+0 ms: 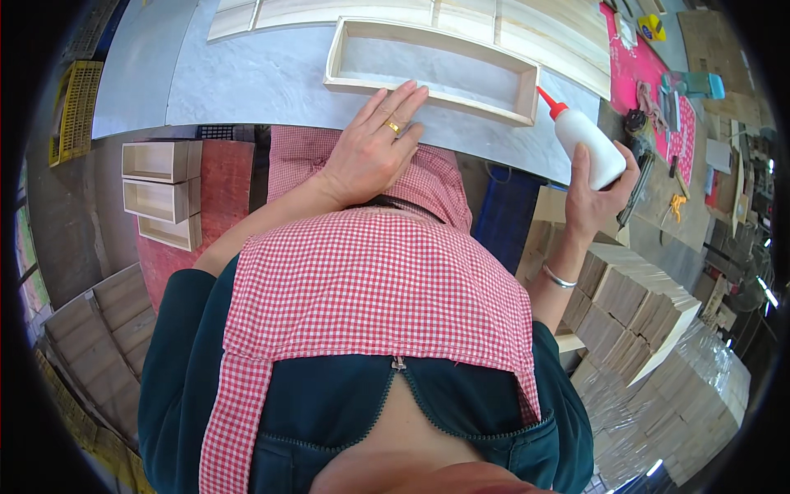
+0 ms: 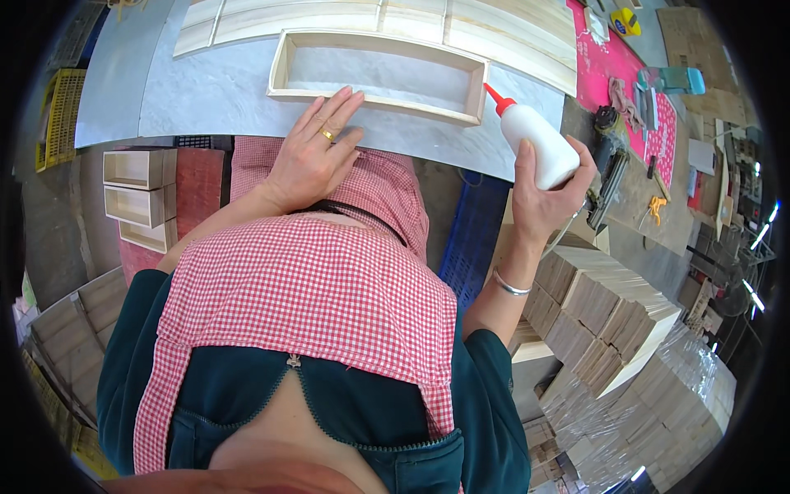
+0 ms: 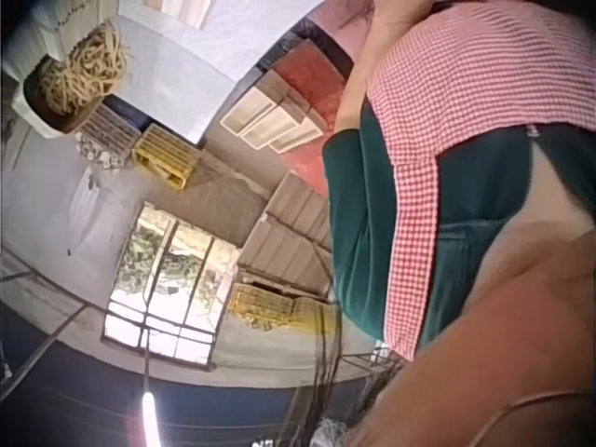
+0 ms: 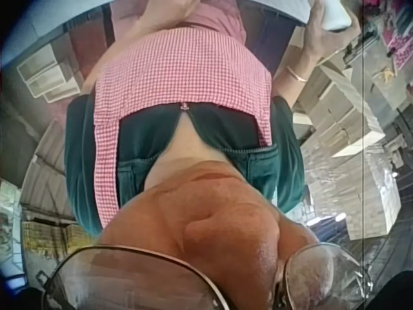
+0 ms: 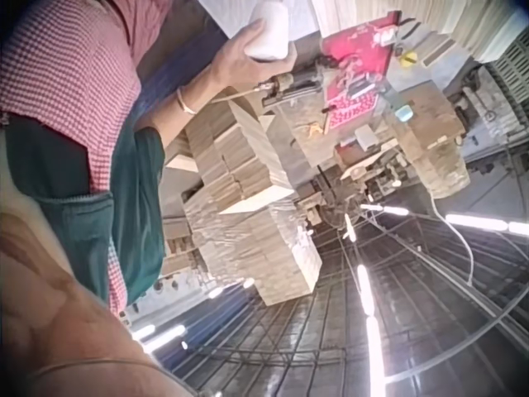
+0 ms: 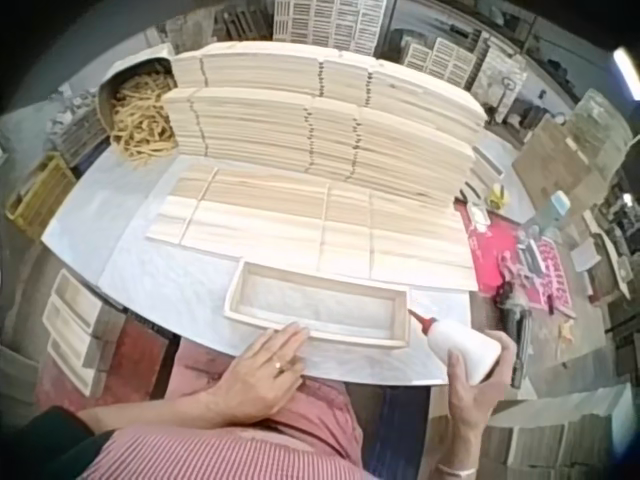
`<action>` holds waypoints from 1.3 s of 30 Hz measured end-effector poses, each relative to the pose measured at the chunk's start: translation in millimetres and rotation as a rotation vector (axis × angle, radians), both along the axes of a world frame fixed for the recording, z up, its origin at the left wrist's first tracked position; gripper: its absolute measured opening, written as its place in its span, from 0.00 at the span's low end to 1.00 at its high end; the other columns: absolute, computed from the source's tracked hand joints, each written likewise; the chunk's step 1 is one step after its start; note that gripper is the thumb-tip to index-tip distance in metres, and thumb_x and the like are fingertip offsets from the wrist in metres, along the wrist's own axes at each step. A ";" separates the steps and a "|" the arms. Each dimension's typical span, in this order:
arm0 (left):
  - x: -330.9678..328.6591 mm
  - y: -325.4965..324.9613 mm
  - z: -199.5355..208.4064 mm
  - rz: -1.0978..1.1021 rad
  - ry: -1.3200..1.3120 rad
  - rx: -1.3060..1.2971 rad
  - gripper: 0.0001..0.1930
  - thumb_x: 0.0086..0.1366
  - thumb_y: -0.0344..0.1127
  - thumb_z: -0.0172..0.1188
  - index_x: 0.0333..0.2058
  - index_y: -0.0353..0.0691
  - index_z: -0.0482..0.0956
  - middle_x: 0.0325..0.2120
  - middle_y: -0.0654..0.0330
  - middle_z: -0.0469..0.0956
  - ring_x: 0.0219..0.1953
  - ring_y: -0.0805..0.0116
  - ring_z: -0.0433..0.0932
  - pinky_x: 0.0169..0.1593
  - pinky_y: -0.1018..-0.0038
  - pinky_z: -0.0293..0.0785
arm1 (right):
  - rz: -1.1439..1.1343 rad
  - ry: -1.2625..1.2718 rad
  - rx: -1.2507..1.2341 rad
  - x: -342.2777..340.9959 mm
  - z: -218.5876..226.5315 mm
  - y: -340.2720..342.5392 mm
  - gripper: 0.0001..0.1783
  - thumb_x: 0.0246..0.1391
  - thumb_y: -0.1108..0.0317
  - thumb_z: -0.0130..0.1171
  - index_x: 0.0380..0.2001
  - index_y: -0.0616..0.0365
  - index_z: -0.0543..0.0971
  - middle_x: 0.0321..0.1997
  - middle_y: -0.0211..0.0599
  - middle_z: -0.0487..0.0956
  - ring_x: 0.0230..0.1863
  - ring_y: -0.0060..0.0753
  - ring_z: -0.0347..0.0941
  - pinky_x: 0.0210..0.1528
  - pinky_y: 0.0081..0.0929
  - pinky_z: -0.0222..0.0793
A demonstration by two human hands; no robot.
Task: Assemble wooden boxes by applying glue to wooden slats and securing them with a pneumatic nailer.
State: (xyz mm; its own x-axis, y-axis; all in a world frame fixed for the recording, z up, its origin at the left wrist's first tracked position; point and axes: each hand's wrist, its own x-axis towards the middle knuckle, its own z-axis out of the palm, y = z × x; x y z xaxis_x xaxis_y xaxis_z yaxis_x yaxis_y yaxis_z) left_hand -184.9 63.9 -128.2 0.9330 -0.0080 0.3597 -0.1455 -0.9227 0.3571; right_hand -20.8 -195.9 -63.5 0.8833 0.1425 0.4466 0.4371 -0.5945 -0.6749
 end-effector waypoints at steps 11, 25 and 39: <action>-3.5 3.1 -5.1 0.012 -0.002 -0.013 0.11 0.62 0.31 0.63 0.43 0.36 0.81 0.71 0.50 0.62 0.76 0.54 0.53 0.76 0.57 0.52 | 0.023 0.071 -0.005 -38.3 12.3 -21.3 0.30 0.51 0.64 0.74 0.53 0.60 0.72 0.47 0.43 0.77 0.43 0.38 0.76 0.43 0.31 0.75; -17.7 7.8 -22.0 -0.020 0.166 -0.050 0.16 0.67 0.44 0.58 0.47 0.40 0.78 0.54 0.52 0.74 0.59 0.56 0.68 0.69 0.58 0.58 | 0.542 0.281 0.237 -76.6 -17.4 137.2 0.31 0.50 0.68 0.72 0.55 0.59 0.70 0.47 0.44 0.76 0.42 0.38 0.77 0.42 0.29 0.76; -13.6 5.9 -27.9 -0.015 0.099 -0.022 0.18 0.65 0.45 0.61 0.49 0.41 0.78 0.57 0.51 0.71 0.62 0.54 0.67 0.69 0.58 0.59 | 0.438 0.202 0.117 -67.3 -7.3 105.5 0.30 0.50 0.67 0.73 0.54 0.60 0.71 0.46 0.44 0.76 0.41 0.37 0.76 0.43 0.30 0.75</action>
